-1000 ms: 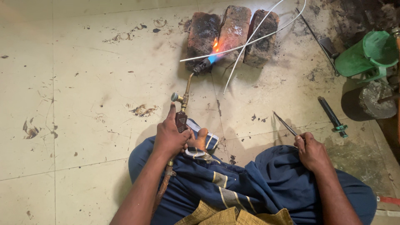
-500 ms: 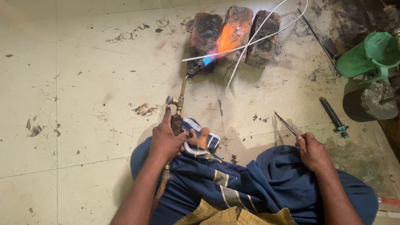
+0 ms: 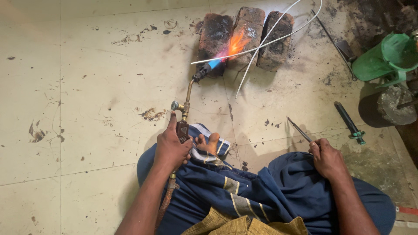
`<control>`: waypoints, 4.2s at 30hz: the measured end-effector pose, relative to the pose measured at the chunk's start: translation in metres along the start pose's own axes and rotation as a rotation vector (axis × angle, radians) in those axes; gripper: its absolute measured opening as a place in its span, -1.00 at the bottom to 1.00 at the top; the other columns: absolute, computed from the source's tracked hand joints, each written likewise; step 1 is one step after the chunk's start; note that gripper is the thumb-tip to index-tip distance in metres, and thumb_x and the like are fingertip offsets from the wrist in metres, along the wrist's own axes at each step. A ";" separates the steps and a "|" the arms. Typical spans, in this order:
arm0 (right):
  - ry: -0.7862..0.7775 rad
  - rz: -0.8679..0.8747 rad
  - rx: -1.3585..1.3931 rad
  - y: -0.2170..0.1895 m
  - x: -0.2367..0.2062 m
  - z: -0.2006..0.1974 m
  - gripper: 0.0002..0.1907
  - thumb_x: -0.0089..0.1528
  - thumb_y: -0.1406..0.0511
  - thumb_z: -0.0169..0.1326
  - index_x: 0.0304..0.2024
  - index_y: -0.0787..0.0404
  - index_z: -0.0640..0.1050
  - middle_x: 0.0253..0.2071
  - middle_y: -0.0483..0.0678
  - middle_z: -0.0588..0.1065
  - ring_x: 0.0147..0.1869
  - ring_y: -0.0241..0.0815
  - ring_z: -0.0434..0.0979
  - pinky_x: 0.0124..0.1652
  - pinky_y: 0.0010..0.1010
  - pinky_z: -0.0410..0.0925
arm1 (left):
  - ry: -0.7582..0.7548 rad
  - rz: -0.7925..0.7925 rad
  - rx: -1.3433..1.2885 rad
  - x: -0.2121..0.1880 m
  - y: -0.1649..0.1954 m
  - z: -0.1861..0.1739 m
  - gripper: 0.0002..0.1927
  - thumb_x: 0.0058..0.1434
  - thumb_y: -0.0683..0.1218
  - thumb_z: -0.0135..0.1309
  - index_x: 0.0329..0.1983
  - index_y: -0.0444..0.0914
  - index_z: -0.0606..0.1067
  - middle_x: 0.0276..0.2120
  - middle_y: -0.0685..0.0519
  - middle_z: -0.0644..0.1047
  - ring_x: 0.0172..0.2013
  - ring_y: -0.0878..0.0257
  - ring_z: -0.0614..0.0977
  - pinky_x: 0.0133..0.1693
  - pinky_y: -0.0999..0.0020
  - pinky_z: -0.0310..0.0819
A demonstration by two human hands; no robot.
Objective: The person sits on the floor and uses a blowtorch to heat a metal wire resting on bricks. They hold the torch in one hand and a metal rod in the other, applying flame to the wire until it glows orange.
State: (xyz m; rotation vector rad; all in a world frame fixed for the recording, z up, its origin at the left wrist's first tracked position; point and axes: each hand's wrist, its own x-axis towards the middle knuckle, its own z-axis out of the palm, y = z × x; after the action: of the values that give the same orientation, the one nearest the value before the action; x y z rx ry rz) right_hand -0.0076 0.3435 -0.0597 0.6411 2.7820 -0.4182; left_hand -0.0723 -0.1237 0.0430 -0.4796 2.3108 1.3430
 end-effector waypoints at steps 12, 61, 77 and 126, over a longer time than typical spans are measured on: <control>-0.008 0.006 0.019 -0.003 -0.002 -0.003 -0.58 0.45 0.07 -0.14 0.02 0.25 0.52 -0.14 0.13 0.66 0.04 0.18 0.64 0.09 -0.07 0.43 | 0.016 0.007 0.031 -0.002 0.004 0.000 -0.02 0.17 -0.22 0.16 0.57 -0.17 -0.10 -0.49 -0.08 0.64 -0.63 0.23 0.65 -0.63 0.34 0.58; -0.015 -0.009 0.076 -0.004 -0.004 -0.007 -0.60 0.42 0.08 -0.11 0.02 0.25 0.51 -0.15 0.12 0.66 0.05 0.20 0.63 0.06 -0.05 0.43 | -0.080 0.011 -0.257 0.009 0.048 0.052 -0.03 0.14 -0.27 0.20 0.56 -0.19 -0.02 -0.39 0.02 0.64 -0.68 0.31 0.54 -0.69 0.40 0.45; -0.002 -0.029 0.082 -0.001 -0.003 -0.002 -0.61 0.43 0.08 -0.11 0.01 0.25 0.50 -0.17 0.12 0.66 0.00 0.19 0.65 0.02 -0.05 0.45 | -0.071 0.001 -0.196 -0.007 0.058 0.061 -0.06 0.18 -0.24 0.18 0.56 -0.15 -0.02 -0.37 0.06 0.63 -0.67 0.33 0.55 -0.68 0.40 0.48; -0.048 0.015 0.021 -0.009 -0.005 -0.008 -0.58 0.45 0.06 -0.16 0.04 0.24 0.51 -0.14 0.12 0.66 0.05 0.21 0.63 0.07 -0.03 0.43 | -0.030 0.018 -0.209 -0.003 0.048 0.062 -0.04 0.16 -0.24 0.20 0.55 -0.20 -0.04 -0.37 0.04 0.65 -0.65 0.31 0.59 -0.67 0.40 0.50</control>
State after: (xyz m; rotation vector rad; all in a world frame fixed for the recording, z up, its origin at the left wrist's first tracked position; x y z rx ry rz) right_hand -0.0084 0.3363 -0.0489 0.6475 2.7292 -0.4539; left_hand -0.0816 -0.0465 0.0525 -0.5009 2.1663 1.5979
